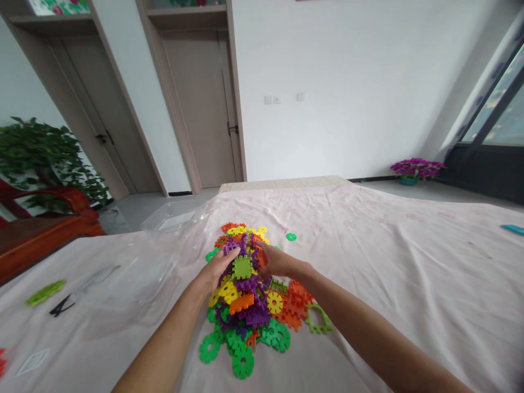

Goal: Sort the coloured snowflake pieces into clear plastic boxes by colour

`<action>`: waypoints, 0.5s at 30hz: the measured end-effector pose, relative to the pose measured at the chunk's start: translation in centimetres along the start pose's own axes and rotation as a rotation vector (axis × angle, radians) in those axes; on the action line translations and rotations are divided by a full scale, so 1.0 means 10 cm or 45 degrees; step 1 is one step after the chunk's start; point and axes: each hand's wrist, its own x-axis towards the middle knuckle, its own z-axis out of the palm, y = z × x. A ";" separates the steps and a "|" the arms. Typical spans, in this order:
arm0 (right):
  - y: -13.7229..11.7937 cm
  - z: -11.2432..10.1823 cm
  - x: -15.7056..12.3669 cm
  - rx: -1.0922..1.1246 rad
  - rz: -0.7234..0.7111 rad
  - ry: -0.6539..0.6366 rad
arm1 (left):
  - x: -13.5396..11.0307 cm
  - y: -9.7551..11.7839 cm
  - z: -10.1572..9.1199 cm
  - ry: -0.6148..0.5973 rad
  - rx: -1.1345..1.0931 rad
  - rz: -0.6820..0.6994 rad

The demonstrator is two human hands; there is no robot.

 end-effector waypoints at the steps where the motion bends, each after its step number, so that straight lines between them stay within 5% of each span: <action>1: 0.02 0.03 0.03 0.122 0.021 0.001 | -0.02 0.03 0.06 -0.044 -0.072 -0.047; 5: 0.05 0.15 0.14 0.477 0.160 0.098 | -0.04 0.15 0.18 -0.082 -0.202 -0.062; 8: -0.04 0.17 0.17 0.686 0.096 0.079 | -0.01 0.26 0.20 -0.079 -0.270 0.031; 15: -0.34 -0.10 0.01 0.795 -0.036 -0.019 | -0.17 0.57 0.13 -0.124 -0.053 0.207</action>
